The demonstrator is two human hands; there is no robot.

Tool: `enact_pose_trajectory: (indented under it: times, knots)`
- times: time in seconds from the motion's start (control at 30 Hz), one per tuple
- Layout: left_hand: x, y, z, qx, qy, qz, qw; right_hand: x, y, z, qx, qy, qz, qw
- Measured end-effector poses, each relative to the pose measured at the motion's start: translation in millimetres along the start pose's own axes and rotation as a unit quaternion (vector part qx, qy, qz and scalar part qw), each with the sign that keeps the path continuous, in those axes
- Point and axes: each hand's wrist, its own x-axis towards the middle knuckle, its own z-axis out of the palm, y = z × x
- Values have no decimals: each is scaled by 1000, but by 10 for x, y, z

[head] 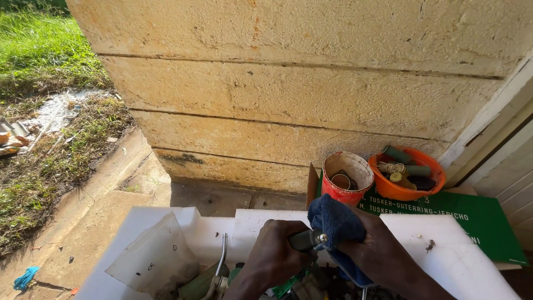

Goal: Cleaning and inspecting various mechanical parts using a cloth in an outdoor workspace.

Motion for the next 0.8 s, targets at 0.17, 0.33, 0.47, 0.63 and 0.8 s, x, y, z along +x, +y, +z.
enact_pose_trajectory:
  times: [0.17, 0.33, 0.47, 0.63, 0.8]
  knots:
    - [-7, -46, 53, 169, 32, 103, 980, -124, -422, 122, -65, 67, 97, 991]
    - [19, -81, 143, 125, 130, 186, 966, -121, -499, 27, 286, 155, 217, 920]
    - [51, -53, 124, 53, 124, 47, 990, -72, -574, -101, 304, 204, 176, 914]
    - [96, -30, 133, 18, 183, -42, 982, -200, -793, -81, 195, 278, 111, 934]
    - [28, 33, 180, -11, 153, 45, 987, -267, -510, 70, 32, 144, 61, 987]
